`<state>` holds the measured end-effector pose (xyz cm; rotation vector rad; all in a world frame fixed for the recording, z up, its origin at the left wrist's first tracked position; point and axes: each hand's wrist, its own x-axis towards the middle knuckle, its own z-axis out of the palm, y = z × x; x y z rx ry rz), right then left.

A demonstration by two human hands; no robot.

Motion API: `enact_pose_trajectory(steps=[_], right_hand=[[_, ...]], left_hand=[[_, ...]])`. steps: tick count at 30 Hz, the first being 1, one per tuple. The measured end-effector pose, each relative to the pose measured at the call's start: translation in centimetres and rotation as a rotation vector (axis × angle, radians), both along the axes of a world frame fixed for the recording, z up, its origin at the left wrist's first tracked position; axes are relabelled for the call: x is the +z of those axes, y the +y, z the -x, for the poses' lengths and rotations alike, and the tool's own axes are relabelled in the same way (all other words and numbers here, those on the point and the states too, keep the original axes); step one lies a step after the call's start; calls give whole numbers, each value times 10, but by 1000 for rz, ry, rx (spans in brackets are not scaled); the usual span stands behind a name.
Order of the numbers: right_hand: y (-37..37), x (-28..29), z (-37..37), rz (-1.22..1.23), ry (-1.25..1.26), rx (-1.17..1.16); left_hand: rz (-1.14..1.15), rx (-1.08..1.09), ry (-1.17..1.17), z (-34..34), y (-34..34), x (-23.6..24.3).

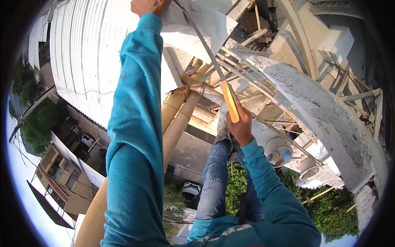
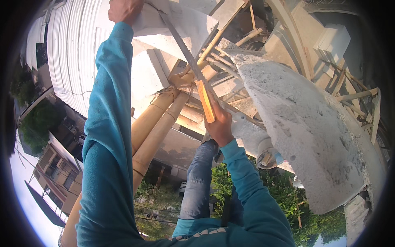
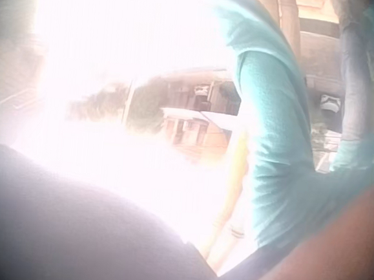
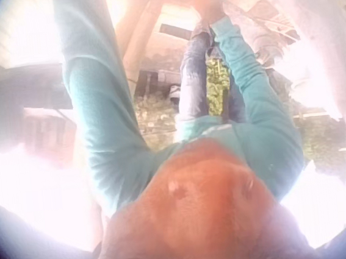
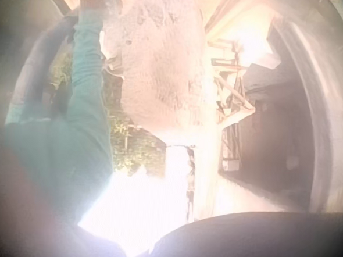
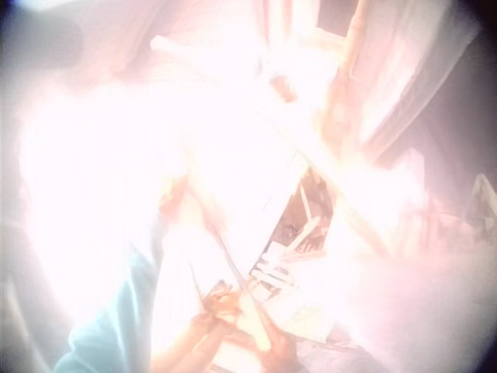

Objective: The person applies cement to a wall using a notched trowel and trowel, then cuts a white tile with a utility knife and places it onto the cemented area. The person repeats the process of applying cement and placing tiles.

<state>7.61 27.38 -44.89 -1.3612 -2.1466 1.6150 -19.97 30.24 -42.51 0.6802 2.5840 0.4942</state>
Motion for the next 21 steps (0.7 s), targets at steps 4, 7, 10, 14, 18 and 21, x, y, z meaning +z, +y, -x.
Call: enact_pose_trajectory(steps=[4,7,10,14,18,21], right_hand=[[-2,-49,-16,-355,282,94],[20,-49,58,-277,23,98],[7,-44,22,-142,12,142],[-45,-27,-88,-199,275,61],[22,-57,34,-274,24,78],[25,-47,76,-290,99,90]], left_hand=[[-3,-29,26,-5,18,5],[18,-36,67,12,23,3],[30,-28,21,13,15,1],[10,0,38,0,8,1],[13,-48,71,-11,29,3],[47,-16,86,21,15,12]])
